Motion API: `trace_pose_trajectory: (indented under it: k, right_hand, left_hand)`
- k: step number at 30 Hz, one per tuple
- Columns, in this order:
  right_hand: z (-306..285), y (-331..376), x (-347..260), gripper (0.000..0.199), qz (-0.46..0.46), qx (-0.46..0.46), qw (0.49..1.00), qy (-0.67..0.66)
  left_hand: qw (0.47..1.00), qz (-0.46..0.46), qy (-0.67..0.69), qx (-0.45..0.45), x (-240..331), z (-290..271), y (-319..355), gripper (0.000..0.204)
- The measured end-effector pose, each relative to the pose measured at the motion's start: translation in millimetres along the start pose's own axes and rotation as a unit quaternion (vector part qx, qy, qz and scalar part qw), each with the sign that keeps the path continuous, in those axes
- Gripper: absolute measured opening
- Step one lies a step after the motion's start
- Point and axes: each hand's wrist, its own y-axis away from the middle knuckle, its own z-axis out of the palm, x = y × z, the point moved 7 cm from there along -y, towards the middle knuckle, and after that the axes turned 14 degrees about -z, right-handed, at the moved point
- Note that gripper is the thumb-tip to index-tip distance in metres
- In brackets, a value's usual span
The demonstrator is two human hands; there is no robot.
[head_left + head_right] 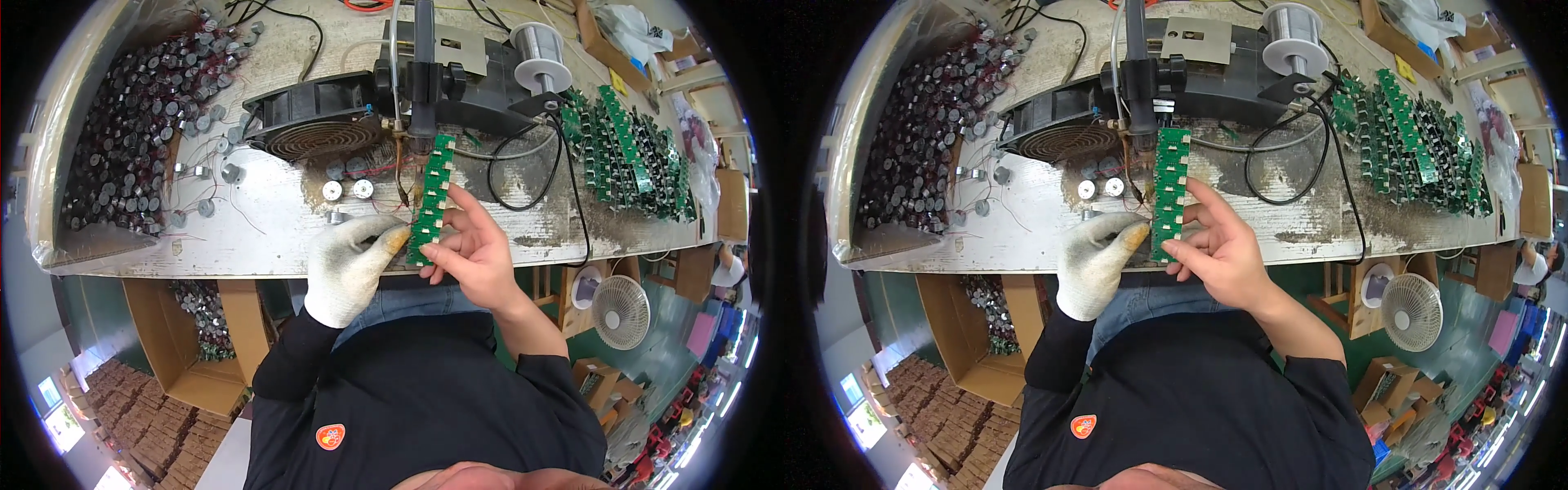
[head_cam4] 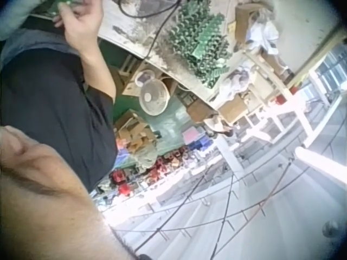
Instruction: The person solders wires from small motors onto a printed circuit board with a soldering iron and solder wire.
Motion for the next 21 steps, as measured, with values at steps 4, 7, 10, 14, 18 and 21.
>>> trace_pose_trajectory:
  k: [4,7,10,14,18,21]
  right_hand:
    - [-0.3,-0.3,0.8,0.071,-0.005,0.007,1.0,-0.012]
    - [-0.4,-1.1,0.7,0.071,-0.005,0.01,1.0,-0.028]
    - [-0.6,-0.9,-0.3,0.071,-0.012,0.013,0.999,-0.035]
    - [-0.3,-1.6,-0.1,0.071,-0.019,0.014,0.999,-0.037]
    - [-0.3,-1.7,-0.5,0.072,-0.024,0.015,0.999,-0.045]
    - [-0.4,-2.4,1.4,0.072,-0.029,0.015,0.998,-0.049]
  left_hand:
    - [1.0,-0.006,0.008,0.008,1.6,-0.3,1.7,0.017]
    - [0.999,0.011,-0.031,0.018,8.2,-0.8,4.1,0.017]
    - [0.999,0.015,-0.041,0.03,9.6,-0.8,7.1,0.017]
    - [0.998,0.024,-0.035,0.042,11.1,-2.4,10.3,0.016]
    - [0.999,0.019,-0.021,0.039,13.9,-2.1,10.4,0.016]
    - [0.997,0.027,-0.049,0.045,14.4,-2.8,9.5,0.016]
